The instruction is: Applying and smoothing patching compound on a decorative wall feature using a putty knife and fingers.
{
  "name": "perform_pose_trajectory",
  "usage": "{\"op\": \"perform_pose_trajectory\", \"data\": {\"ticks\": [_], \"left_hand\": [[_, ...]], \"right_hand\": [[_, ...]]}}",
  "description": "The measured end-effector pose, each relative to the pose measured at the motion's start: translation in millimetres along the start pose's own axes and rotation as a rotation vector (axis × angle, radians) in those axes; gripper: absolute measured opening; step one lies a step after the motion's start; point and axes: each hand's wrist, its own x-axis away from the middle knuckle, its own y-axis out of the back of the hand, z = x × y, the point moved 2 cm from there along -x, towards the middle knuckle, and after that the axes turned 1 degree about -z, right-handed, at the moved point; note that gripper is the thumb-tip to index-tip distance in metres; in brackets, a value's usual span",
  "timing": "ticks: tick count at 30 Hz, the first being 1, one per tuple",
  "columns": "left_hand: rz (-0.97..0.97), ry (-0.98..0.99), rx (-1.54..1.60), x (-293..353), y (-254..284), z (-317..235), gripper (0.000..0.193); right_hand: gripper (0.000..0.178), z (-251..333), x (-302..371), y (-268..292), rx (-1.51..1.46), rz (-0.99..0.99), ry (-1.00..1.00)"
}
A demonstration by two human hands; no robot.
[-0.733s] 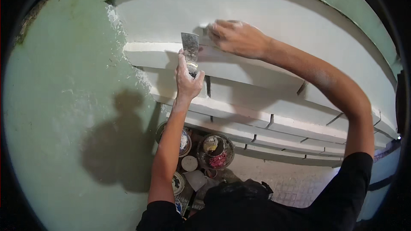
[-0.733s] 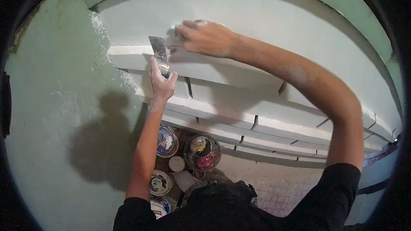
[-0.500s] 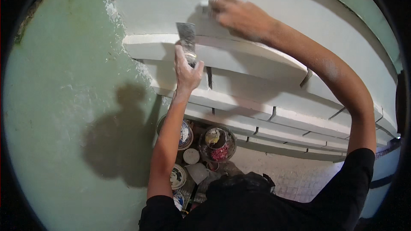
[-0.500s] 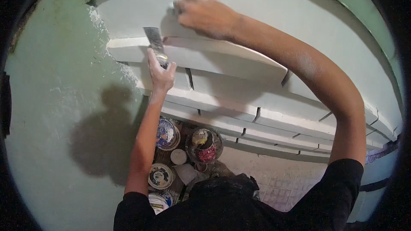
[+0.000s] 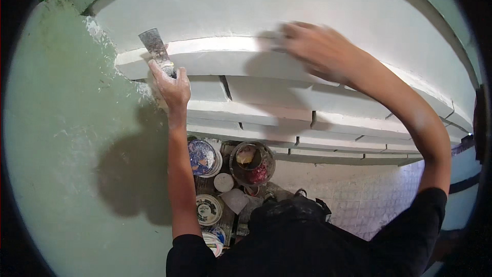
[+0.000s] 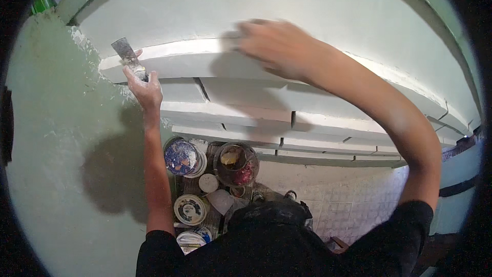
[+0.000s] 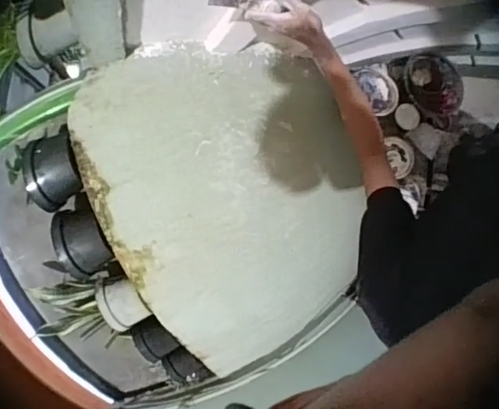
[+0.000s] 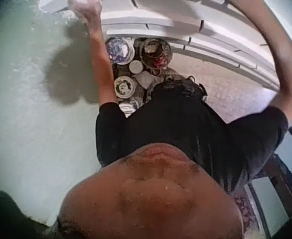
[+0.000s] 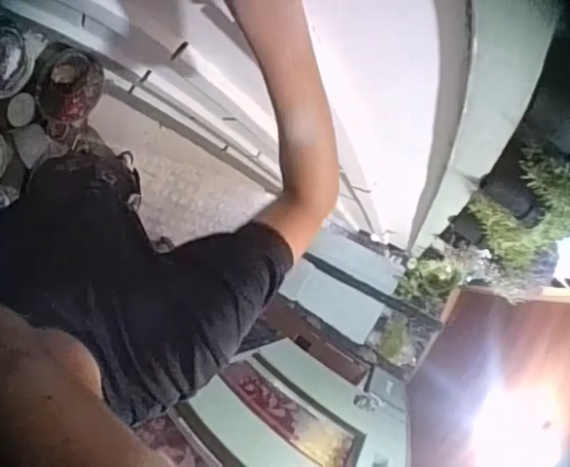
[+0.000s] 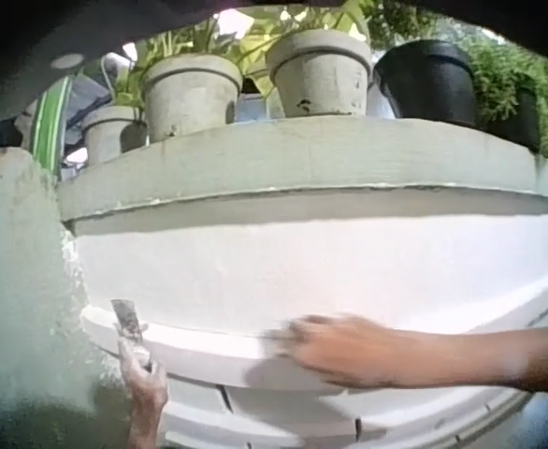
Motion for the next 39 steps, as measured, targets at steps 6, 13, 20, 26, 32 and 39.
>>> {"op": "perform_pose_trajectory", "data": {"ticks": [6, 13, 20, 26, 32, 39], "left_hand": [[-0.003, -0.075, -0.163, 1, 9, 5, 0.061], [-0.011, -0.028, -0.277, 4, -7, 26, 0.067], [0.031, -0.025, -0.319, 2, 10, 29, 0.062], [0.025, -0.049, -0.308, 3, 13, 20, 0.061], [0.142, -0.071, -0.318, -1, 3, 34, 0.082], [-0.009, -0.169, -0.295, 3, 12, 35, 0.064]], "right_hand": [[0.045, 0, 61, 21, 0.058, -0.064, -0.285], [0.021, 64, -102, -42, -0.066, -0.444, -0.052], [0.052, 15, 48, -32, 0.157, -0.44, -0.266], [0.044, -4, 137, -7, 0.188, -0.258, -0.718], [0.043, 58, -4, -29, 0.047, -0.567, -0.413], [0.049, -11, 149, -35, 0.142, -0.46, -0.715]]}}
